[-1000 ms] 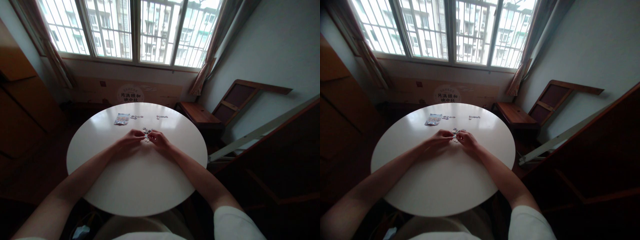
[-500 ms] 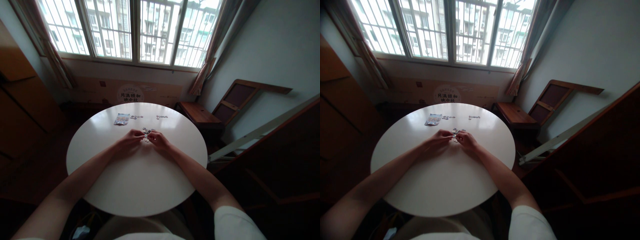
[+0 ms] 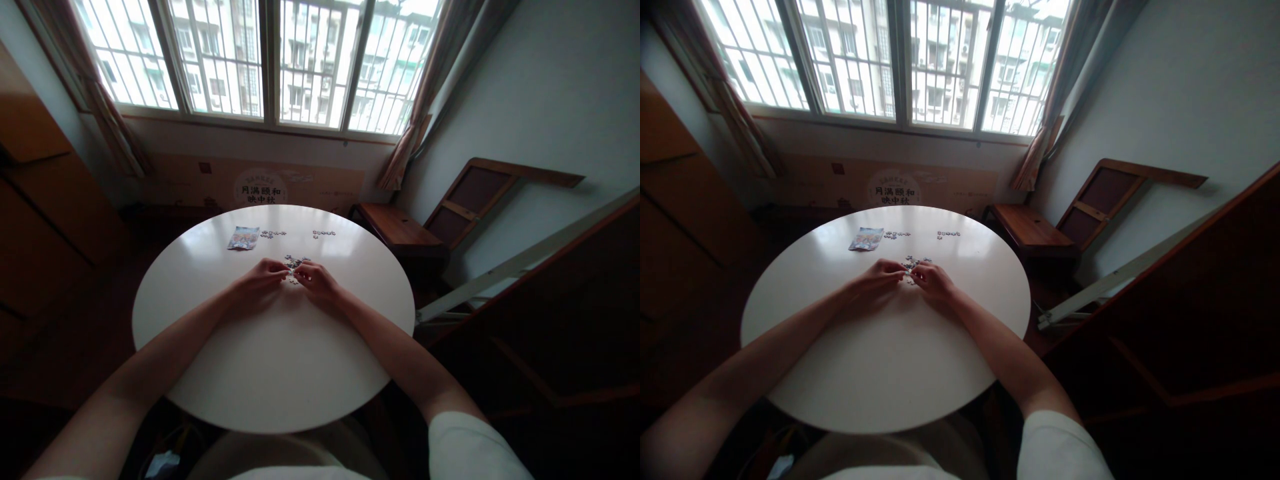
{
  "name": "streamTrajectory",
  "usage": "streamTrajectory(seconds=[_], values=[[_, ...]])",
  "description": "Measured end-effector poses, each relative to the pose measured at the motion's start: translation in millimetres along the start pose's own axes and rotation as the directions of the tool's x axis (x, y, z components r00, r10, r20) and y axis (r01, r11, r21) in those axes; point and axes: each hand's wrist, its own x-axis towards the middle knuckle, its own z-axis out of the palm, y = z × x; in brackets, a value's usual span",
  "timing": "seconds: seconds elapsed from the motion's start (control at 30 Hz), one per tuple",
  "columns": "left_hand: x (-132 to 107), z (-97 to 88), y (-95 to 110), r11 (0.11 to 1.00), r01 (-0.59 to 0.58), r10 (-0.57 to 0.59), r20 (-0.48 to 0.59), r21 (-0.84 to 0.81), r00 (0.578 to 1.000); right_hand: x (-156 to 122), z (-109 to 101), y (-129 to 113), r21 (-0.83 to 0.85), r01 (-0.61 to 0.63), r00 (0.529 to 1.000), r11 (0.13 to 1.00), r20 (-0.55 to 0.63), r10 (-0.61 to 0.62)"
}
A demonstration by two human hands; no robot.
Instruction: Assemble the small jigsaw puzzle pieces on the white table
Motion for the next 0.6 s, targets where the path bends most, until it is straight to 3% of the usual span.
streamTrajectory(seconds=[0.6], values=[[-0.4,1.1,-0.6,1.000,0.011,-0.011,-0.013,-0.021,1.000,-0.1,-0.4,0.6,0.010,0.012,1.000,1.000,0.000,-0.012]])
